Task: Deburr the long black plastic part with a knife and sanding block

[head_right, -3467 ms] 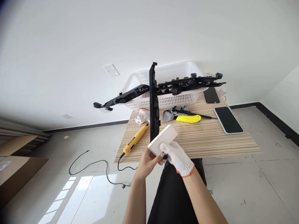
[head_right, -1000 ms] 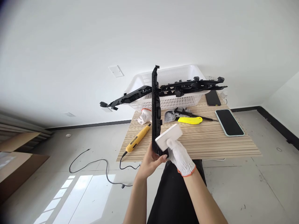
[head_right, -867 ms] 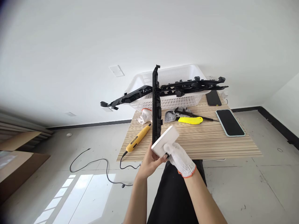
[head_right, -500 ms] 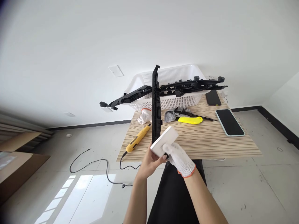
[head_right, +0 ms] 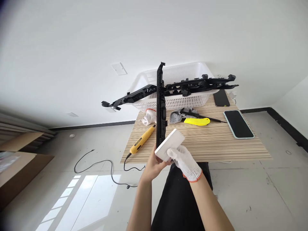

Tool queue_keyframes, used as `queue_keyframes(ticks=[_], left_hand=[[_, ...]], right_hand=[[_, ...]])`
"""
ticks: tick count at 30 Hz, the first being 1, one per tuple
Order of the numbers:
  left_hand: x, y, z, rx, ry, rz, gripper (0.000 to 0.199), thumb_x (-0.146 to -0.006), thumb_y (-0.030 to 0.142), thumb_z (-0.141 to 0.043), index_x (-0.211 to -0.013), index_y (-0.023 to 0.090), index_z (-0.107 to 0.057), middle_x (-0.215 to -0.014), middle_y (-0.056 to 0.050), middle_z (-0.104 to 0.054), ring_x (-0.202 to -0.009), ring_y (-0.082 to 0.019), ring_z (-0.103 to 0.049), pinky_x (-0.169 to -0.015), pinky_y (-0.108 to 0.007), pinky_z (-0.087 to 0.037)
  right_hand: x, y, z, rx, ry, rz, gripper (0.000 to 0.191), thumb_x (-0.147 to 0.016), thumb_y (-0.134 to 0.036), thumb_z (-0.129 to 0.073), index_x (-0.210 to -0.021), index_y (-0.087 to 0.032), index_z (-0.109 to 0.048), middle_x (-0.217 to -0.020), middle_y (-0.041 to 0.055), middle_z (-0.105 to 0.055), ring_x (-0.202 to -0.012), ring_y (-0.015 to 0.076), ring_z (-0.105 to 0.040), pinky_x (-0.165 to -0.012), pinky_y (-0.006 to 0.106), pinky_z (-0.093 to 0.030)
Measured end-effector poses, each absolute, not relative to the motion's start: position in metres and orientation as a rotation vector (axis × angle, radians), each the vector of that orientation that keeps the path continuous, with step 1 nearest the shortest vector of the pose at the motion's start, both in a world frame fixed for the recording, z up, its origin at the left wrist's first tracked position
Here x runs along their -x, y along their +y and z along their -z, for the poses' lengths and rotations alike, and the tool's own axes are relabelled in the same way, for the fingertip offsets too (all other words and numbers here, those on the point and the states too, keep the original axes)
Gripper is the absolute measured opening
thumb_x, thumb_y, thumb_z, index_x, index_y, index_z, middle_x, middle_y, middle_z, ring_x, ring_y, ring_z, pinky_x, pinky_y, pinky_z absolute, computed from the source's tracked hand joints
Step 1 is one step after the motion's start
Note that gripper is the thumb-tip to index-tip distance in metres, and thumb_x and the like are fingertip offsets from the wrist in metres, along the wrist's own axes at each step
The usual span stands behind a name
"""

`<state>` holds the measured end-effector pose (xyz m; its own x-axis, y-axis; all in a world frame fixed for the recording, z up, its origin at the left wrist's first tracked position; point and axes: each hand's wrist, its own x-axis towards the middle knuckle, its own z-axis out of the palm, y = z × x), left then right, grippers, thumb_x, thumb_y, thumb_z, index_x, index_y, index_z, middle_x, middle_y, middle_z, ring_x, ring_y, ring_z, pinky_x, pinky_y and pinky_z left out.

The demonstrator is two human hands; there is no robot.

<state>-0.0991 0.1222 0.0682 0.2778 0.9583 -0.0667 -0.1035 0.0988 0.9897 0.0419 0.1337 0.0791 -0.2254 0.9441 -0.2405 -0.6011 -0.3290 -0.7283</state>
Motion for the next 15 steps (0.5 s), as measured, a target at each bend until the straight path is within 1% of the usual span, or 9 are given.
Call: queue_keyframes(ticks=[1,4,7,9,11,12,15], left_hand=[[0.0990,0.1221,-0.0683,-1.180,0.964,-0.998,0.049,-0.078,0.030,-0.077,-0.116,0.023,-0.048,-0.106,-0.004,-0.060,-0.087,-0.018,-0.064,-0.072,-0.031,-0.060],[0.0986,0.1219,-0.0693,-1.178,0.956,-1.009,0.053,-0.079,0.031,-0.076,-0.122,0.024,-0.046,-0.111,-0.005,-0.059,-0.089,-0.019,-0.064,-0.073,-0.033,-0.061],[0.0985,0.1216,-0.0707,-1.192,0.975,-0.997,0.057,-0.076,0.031,-0.079,-0.122,0.023,-0.047,-0.113,-0.006,-0.059,-0.096,-0.022,-0.063,-0.074,-0.033,-0.061],[0.0986,0.1215,-0.0712,-1.205,0.984,-0.994,0.053,-0.077,0.031,-0.078,-0.120,0.022,-0.048,-0.110,-0.006,-0.060,-0.093,-0.021,-0.063,-0.073,-0.033,-0.061],[0.0985,0.1217,-0.0711,-1.209,0.970,-1.001,0.050,-0.080,0.033,-0.074,-0.121,0.021,-0.048,-0.108,-0.006,-0.060,-0.086,-0.018,-0.064,-0.071,-0.033,-0.061],[0.0985,0.1218,-0.0709,-1.216,0.966,-1.005,0.050,-0.081,0.033,-0.074,-0.122,0.022,-0.047,-0.108,-0.006,-0.060,-0.085,-0.018,-0.064,-0.071,-0.032,-0.061],[0.0983,0.1225,-0.0703,-1.236,0.985,-1.002,0.056,-0.076,0.033,-0.078,-0.122,0.022,-0.048,-0.109,-0.005,-0.061,-0.091,-0.020,-0.063,-0.076,-0.032,-0.059]], right_hand=[[-0.0427,0.1330,-0.0795,0.808,-0.610,-1.782,0.036,-0.067,-0.045,-0.082,-0.094,-0.022,-0.074,-0.094,0.0075,-0.075,-0.102,0.0294,-0.065,-0.086,0.040,-0.052],[-0.0447,0.1320,-0.0782,0.751,-0.556,-1.709,0.039,-0.072,-0.052,-0.076,-0.098,-0.022,-0.073,-0.098,0.0078,-0.074,-0.103,0.0285,-0.064,-0.085,0.039,-0.052],[-0.0453,0.1328,-0.0746,0.763,-0.687,-1.839,0.040,-0.069,-0.047,-0.079,-0.098,-0.021,-0.073,-0.094,0.0083,-0.074,-0.094,0.0285,-0.067,-0.078,0.038,-0.053],[-0.0442,0.1343,-0.0724,0.771,-0.659,-1.830,0.038,-0.068,-0.046,-0.080,-0.096,-0.021,-0.074,-0.091,0.0075,-0.075,-0.090,0.0280,-0.068,-0.076,0.038,-0.053],[-0.0427,0.1357,-0.0708,0.749,-0.526,-1.703,0.037,-0.070,-0.052,-0.077,-0.093,-0.022,-0.074,-0.092,0.0063,-0.074,-0.093,0.0274,-0.067,-0.079,0.038,-0.053],[-0.0420,0.1361,-0.0703,0.739,-0.490,-1.669,0.037,-0.071,-0.053,-0.076,-0.091,-0.023,-0.074,-0.093,0.0061,-0.074,-0.095,0.0275,-0.066,-0.081,0.038,-0.052],[-0.0410,0.1352,-0.0695,0.787,-0.644,-1.814,0.032,-0.066,-0.042,-0.083,-0.088,-0.022,-0.074,-0.090,0.0064,-0.074,-0.096,0.0287,-0.066,-0.082,0.039,-0.052]])
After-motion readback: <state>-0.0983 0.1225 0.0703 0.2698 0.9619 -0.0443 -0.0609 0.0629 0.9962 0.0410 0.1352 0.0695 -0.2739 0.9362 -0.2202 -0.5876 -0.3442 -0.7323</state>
